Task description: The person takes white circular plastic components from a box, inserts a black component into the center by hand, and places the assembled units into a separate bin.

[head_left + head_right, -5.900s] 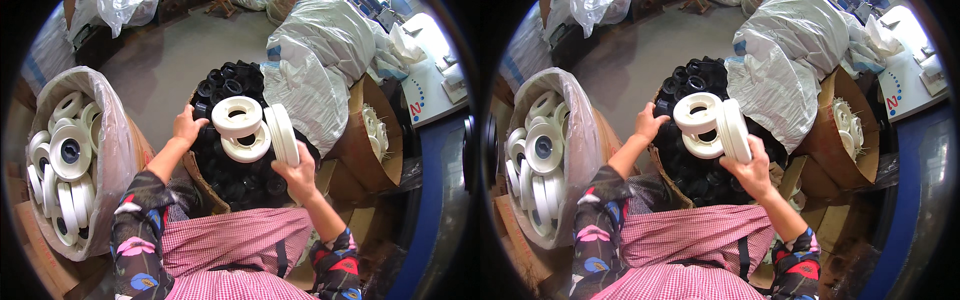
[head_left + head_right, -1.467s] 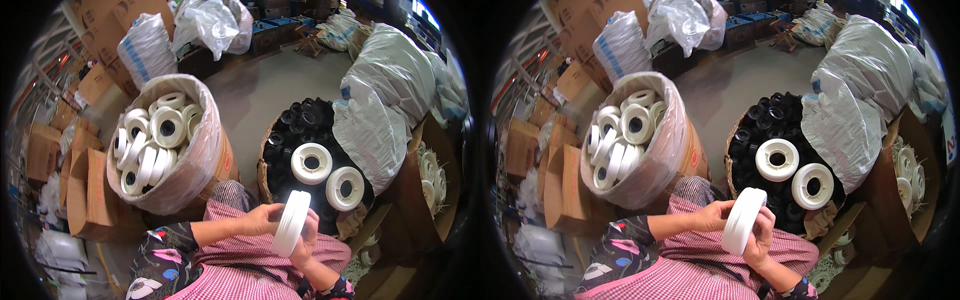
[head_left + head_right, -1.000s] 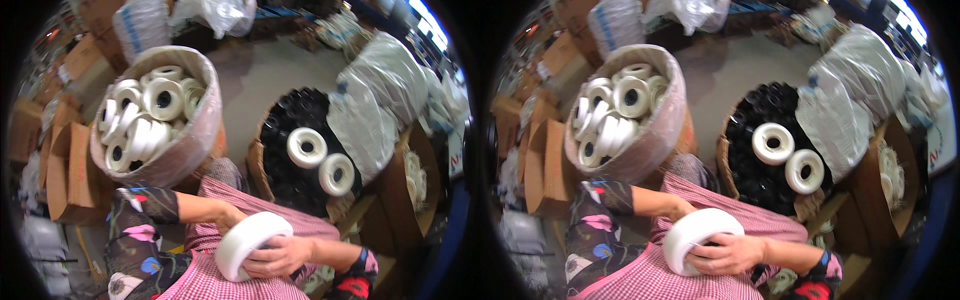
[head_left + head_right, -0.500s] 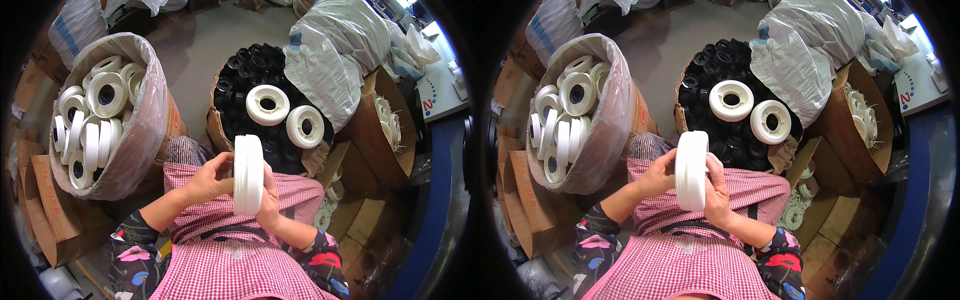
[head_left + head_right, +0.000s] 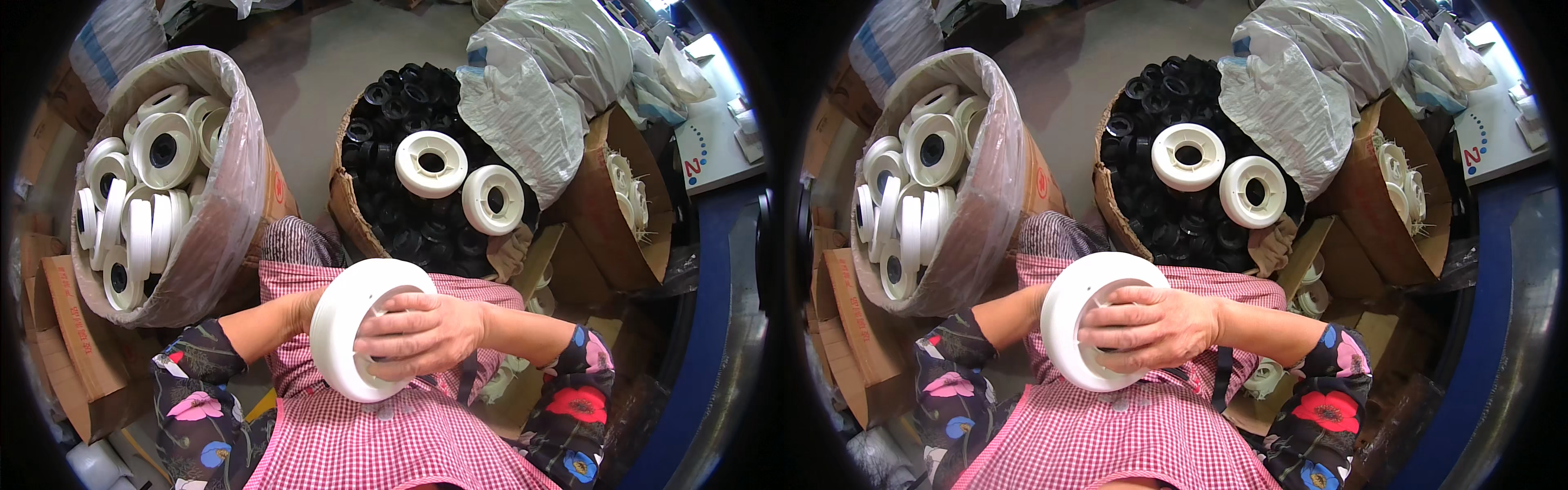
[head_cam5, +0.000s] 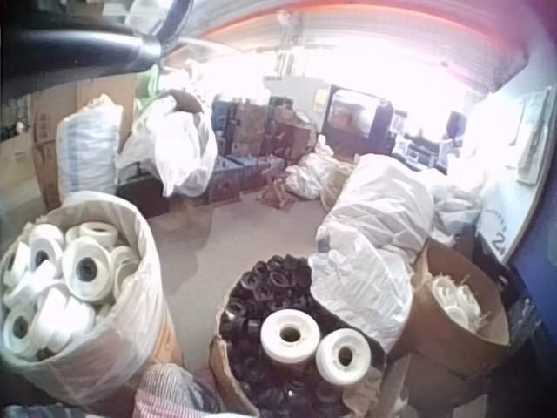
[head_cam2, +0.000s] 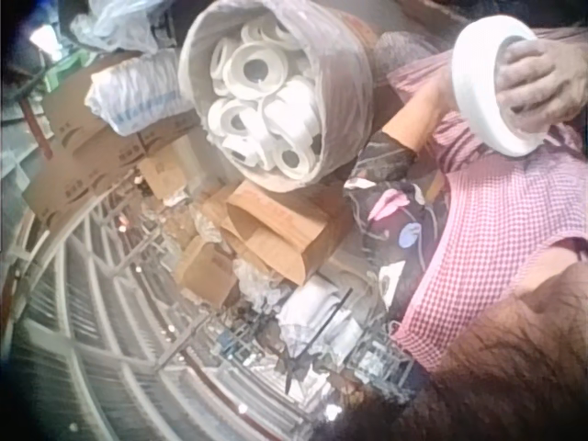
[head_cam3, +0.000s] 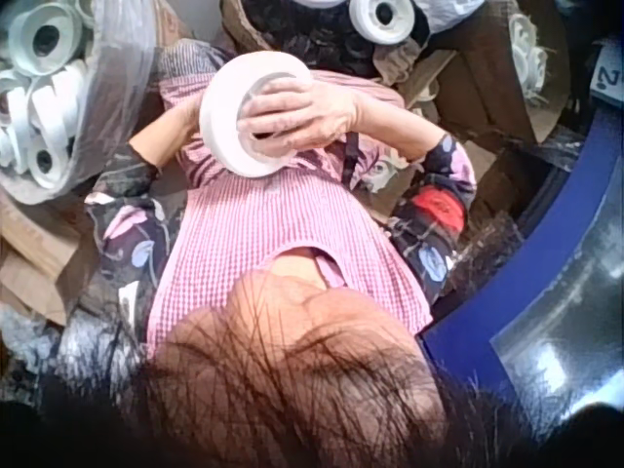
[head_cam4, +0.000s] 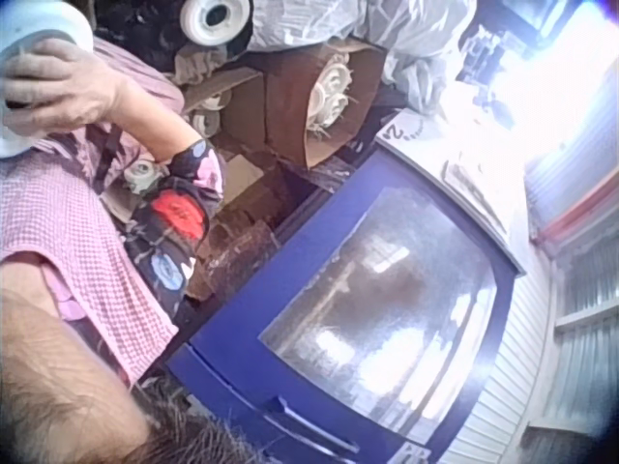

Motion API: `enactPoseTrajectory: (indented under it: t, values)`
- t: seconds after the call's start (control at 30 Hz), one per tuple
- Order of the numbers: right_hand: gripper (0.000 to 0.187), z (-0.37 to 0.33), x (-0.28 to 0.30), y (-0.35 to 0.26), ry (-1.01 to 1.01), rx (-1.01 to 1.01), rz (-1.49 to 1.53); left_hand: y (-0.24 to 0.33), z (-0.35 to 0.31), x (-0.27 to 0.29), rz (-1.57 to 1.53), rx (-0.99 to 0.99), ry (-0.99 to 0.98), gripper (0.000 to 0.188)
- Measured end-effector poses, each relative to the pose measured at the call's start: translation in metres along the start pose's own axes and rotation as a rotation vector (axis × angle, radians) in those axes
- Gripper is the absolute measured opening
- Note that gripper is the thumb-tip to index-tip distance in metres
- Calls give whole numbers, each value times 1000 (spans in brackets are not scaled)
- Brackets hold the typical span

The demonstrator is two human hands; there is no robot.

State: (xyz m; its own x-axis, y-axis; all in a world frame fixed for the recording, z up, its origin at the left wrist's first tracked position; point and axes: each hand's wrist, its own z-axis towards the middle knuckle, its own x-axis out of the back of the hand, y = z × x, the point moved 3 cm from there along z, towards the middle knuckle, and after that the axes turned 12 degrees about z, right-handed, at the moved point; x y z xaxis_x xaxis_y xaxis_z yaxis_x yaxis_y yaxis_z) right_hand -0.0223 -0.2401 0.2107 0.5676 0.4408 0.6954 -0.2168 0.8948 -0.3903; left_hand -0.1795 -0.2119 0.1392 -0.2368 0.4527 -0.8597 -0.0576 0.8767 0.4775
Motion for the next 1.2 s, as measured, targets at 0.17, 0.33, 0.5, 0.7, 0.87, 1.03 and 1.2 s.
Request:
enactPoseTrajectory:
  t: [0.17, 0.33, 0.5, 0.7, 0.87, 1.03, 1.2]
  values:
    - [39, -9, -1, 6, 136, -171, -163, 18, -4, 2, 192, -104, 235, 54]
    - [44, -13, -24, 38, 991, -1113, 913, 66, -27, 17, 1130, -189, 546, 51]
    - [32, -18, -14, 87, 418, -1261, 860, 145, -104, -12, 1522, -474, 857, 38]
    - [71, -119, 30, 169, 116, -1387, -544, 235, -263, 20, 1731, 129, 2159, 57]
    - [62, -181, 40, 189, -86, -1262, -668, 201, -111, 48, 1658, -623, 1589, 32]
    - [54, -125, 56, 161, 465, -990, -539, 89, 88, 117, 1914, 95, 965, 31]
    - [48, -127, 53, 78, 872, -1179, -39, -2, 177, 234, 2023, 267, 1062, 23]
